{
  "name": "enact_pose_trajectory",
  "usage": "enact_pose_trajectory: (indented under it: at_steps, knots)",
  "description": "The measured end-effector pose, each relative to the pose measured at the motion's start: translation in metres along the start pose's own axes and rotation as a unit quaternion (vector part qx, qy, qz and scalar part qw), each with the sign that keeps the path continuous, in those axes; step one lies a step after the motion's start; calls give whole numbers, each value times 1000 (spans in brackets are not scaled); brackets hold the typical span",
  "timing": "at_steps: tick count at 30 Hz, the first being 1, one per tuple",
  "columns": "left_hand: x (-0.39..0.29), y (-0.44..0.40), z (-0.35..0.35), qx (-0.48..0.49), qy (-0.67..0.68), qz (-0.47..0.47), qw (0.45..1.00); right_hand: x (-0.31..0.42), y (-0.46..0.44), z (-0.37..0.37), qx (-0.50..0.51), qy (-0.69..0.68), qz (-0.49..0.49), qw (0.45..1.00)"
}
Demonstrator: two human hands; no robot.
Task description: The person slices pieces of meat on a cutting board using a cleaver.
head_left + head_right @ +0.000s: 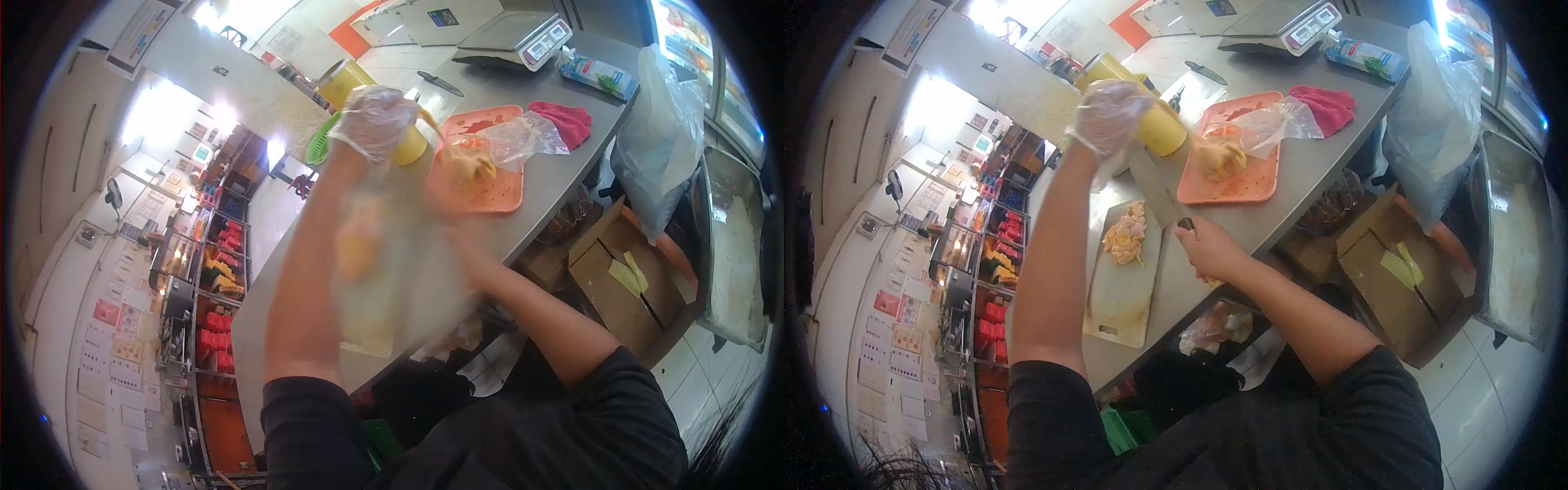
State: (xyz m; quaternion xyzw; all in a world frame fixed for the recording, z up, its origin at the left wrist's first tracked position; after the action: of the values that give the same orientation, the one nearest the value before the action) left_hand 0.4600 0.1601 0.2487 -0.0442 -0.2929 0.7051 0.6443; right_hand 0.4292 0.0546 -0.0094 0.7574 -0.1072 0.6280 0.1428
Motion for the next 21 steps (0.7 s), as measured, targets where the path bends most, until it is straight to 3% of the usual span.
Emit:
enact_pose_trajectory:
  at_steps: [1,3,4,6,7,9,12,18,21]
  knots:
    - [1,2,16,0,-1,1,1000,3,0,0,1,20,20,1000]
    - [21,13,57,-31,66,143,987,-4,-5,-1,5,40,41,998]
    - [22,18,74,-31,63,146,987,-14,-15,-4,2,50,71,996]
    - [48,43,96,-54,240,308,919,-27,-25,-6,4,59,101,993]
    - [52,54,108,-55,237,311,919,-31,-28,-6,16,62,109,992]
    - [68,83,141,-182,357,351,846,-23,-24,-11,34,64,117,991]
    - [75,115,181,-247,356,370,822,-4,-9,-8,16,78,73,994]
    - [85,189,206,-242,335,426,805,-23,-16,-14,62,11,48,997]
    - [97,228,201,-230,318,475,788,-9,-3,-11,60,24,-19,998]
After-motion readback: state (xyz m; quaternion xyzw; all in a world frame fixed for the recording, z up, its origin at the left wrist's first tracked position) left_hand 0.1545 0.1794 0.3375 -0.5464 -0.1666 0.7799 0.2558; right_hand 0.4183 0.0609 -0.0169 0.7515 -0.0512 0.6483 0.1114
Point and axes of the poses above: each hand's wrist, its own y-axis away from the middle knuckle, its own z-axis out of the back of the hand, x = y × z, the point moved 8 cm from there along -y, towards the middle knuckle, and after that the axes turned 5 degrees about -x, right-handed, at the moved point
